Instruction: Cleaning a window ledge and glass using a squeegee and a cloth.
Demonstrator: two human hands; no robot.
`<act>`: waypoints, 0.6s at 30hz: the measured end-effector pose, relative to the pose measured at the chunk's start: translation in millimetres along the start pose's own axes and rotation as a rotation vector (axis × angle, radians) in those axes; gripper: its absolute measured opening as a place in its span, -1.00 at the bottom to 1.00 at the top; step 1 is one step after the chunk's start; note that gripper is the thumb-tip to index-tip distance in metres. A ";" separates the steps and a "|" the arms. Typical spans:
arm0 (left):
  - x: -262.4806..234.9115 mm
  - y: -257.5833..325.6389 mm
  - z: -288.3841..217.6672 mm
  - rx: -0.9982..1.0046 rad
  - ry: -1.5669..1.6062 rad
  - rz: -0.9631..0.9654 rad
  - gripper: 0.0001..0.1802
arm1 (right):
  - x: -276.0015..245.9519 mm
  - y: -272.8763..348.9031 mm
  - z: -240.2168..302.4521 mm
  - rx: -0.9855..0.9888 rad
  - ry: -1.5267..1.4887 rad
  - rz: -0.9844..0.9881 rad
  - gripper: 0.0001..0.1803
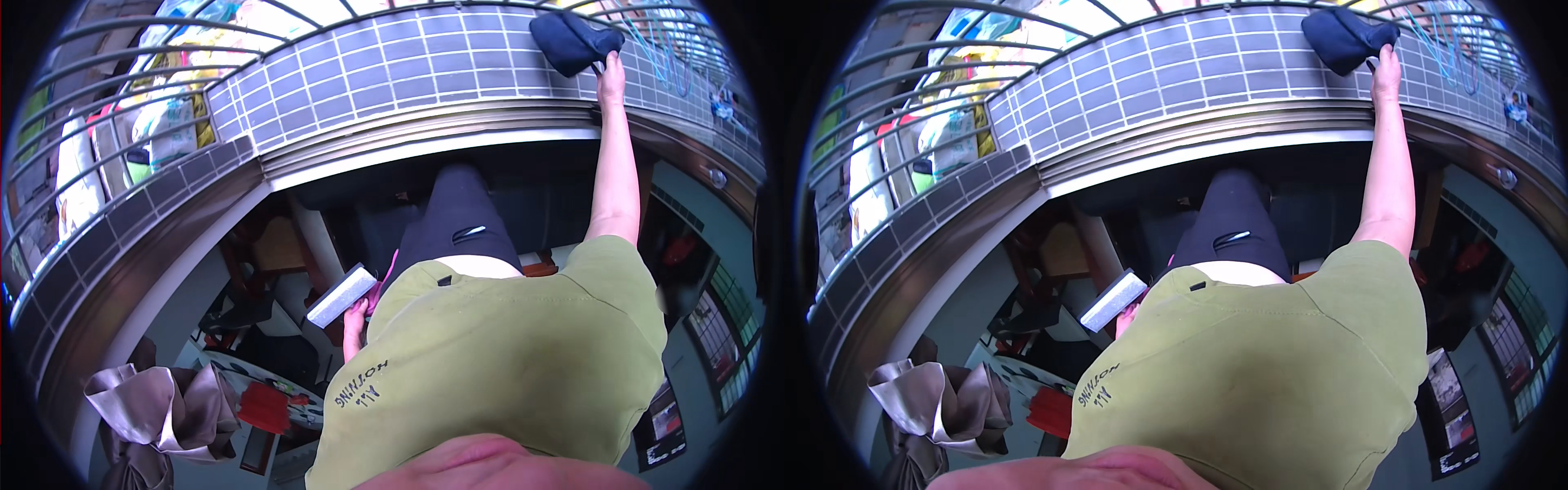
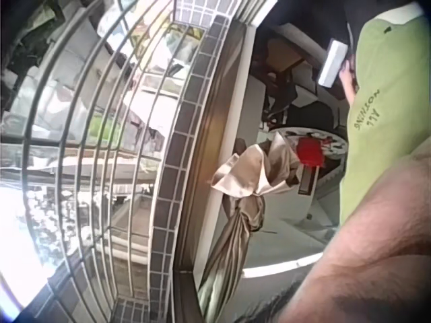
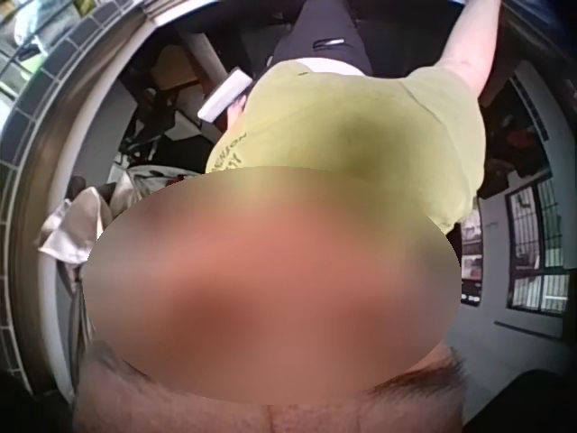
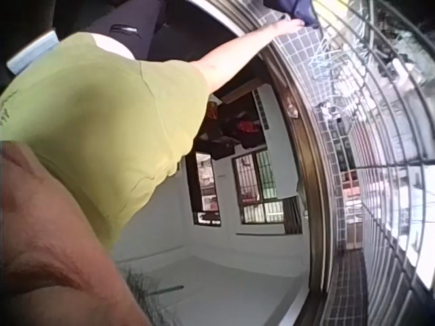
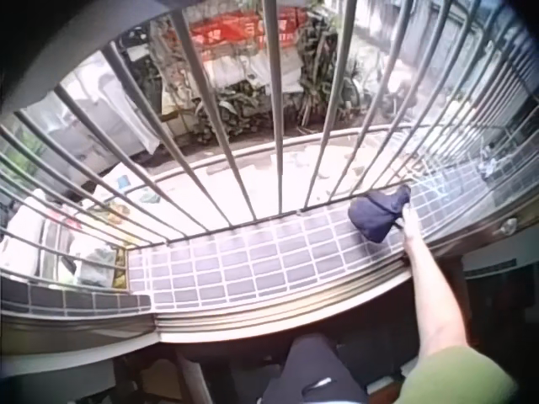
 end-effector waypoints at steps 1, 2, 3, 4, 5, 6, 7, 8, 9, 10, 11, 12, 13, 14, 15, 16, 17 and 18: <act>2.8 2.0 -7.9 0.006 -0.012 0.008 -0.48 | -0.3 3.1 7.5 0.100 -0.240 -0.006 -0.50; 4.4 5.4 -15.4 0.009 -0.030 0.021 -0.50 | -12.6 1.2 8.6 0.097 -0.241 -0.020 -0.50; 6.0 9.3 -23.5 0.011 -0.047 0.031 -0.53 | -21.9 0.3 9.4 0.086 -0.178 -0.016 -0.49; 7.7 12.0 -30.8 0.008 0.033 0.025 -0.56 | -29.7 1.1 10.9 0.076 -0.117 -0.011 -0.49; 6.1 15.0 -43.8 0.049 -0.061 0.006 -0.55 | -39.8 9.6 9.5 0.078 -0.119 -0.022 -0.49; 5.3 20.5 -52.7 0.042 -0.075 -0.013 -0.55 | -45.4 34.0 50.0 -0.267 0.425 -0.110 -0.57; 4.8 24.3 -60.7 0.036 -0.091 -0.030 -0.55 | -33.0 67.4 81.3 -0.609 0.971 -0.196 -0.64; 4.8 27.8 -71.1 0.066 -0.099 -0.069 -0.54 | -21.5 88.2 83.9 -0.734 1.086 -0.083 -0.67; 4.1 29.9 -75.3 0.073 -0.102 -0.083 -0.54 | -6.7 106.0 72.9 -0.855 1.182 0.037 -0.68; 5.0 29.3 -81.1 0.095 -0.095 -0.088 -0.53 | -5.8 113.1 46.2 -0.814 1.241 0.150 -0.69; 6.5 28.3 -85.5 0.116 -0.086 -0.093 -0.53 | -6.7 122.0 11.5 -0.771 1.296 0.264 -0.71; 9.7 23.8 -90.7 0.116 -0.174 -0.045 -0.51 | -15.9 127.3 -35.3 -0.705 1.287 0.388 -0.73; 13.4 22.5 -90.8 0.119 -0.178 -0.047 -0.51 | -20.0 128.2 -71.9 -0.641 1.267 0.514 -0.75; 14.6 22.7 -89.1 0.116 -0.116 -0.053 -0.50 | -12.1 126.3 -75.2 -0.646 1.249 0.518 -0.75; 13.2 27.0 -90.3 0.111 -0.061 -0.055 -0.50 | -15.9 122.1 -80.3 -0.508 1.226 0.470 -0.77; 16.8 29.5 -96.2 0.129 -0.163 -0.007 -0.47 | -20.3 118.4 -83.8 -0.370 1.199 0.423 -0.80; 15.7 34.1 -97.4 0.128 -0.166 -0.019 -0.47 | -21.6 108.8 -77.3 -0.385 1.110 0.297 -0.80; 19.1 47.7 -98.3 0.101 -0.150 -0.045 -0.46 | -28.4 100.2 -66.9 -0.368 1.032 0.146 -0.79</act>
Point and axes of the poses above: each hand's wrist, its own y-axis away from the middle knuckle, its own x-axis out of the palm, z = x × y, the point moved 9 cm from there along -y, towards the middle knuckle, and after that the axes turned 4 degrees about z, right-handed, at the moved point
